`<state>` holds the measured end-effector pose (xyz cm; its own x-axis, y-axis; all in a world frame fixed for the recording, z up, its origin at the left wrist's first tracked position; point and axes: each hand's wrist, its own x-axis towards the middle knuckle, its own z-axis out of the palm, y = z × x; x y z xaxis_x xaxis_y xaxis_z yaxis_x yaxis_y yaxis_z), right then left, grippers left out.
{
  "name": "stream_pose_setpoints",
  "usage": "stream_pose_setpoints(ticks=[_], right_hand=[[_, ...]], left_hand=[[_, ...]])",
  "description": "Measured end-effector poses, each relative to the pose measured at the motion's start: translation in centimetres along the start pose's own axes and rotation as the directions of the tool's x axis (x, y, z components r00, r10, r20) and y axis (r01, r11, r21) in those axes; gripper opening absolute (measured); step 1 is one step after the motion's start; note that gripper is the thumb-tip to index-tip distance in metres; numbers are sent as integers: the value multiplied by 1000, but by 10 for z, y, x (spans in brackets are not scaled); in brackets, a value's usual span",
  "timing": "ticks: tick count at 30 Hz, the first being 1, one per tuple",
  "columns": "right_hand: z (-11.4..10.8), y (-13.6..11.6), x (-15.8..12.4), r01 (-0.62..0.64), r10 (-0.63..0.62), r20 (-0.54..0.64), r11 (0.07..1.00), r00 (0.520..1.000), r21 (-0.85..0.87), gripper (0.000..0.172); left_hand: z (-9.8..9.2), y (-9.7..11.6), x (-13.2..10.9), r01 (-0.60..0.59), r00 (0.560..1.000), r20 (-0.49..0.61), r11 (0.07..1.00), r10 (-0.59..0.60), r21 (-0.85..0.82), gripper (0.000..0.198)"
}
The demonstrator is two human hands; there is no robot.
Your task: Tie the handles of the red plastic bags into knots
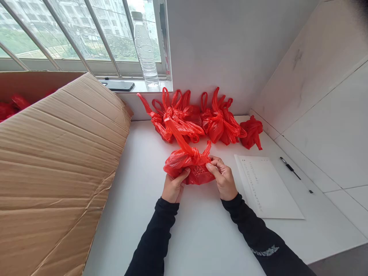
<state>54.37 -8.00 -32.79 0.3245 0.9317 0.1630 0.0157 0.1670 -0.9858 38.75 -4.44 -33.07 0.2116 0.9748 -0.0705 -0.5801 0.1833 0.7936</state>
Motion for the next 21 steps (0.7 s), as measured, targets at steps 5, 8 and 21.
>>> stream_pose_setpoints(ticks=[5, 8, 21], right_hand=[[2, -3, -1, -22, 26, -56, 996, 998, 86, 28], [2, -3, 1, -106, 115, -37, 974, 993, 202, 41], [2, -8, 4, -209, 177, 114, 887, 977, 411, 34]], left_hand=[[3, 8, -3, 23, 997, -76, 996, -30, -89, 43], [1, 13, -3, 31, 989, -135, 988, -52, -154, 36], [-10, 18, 3, 59, 975, -185, 942, -126, -330, 37]])
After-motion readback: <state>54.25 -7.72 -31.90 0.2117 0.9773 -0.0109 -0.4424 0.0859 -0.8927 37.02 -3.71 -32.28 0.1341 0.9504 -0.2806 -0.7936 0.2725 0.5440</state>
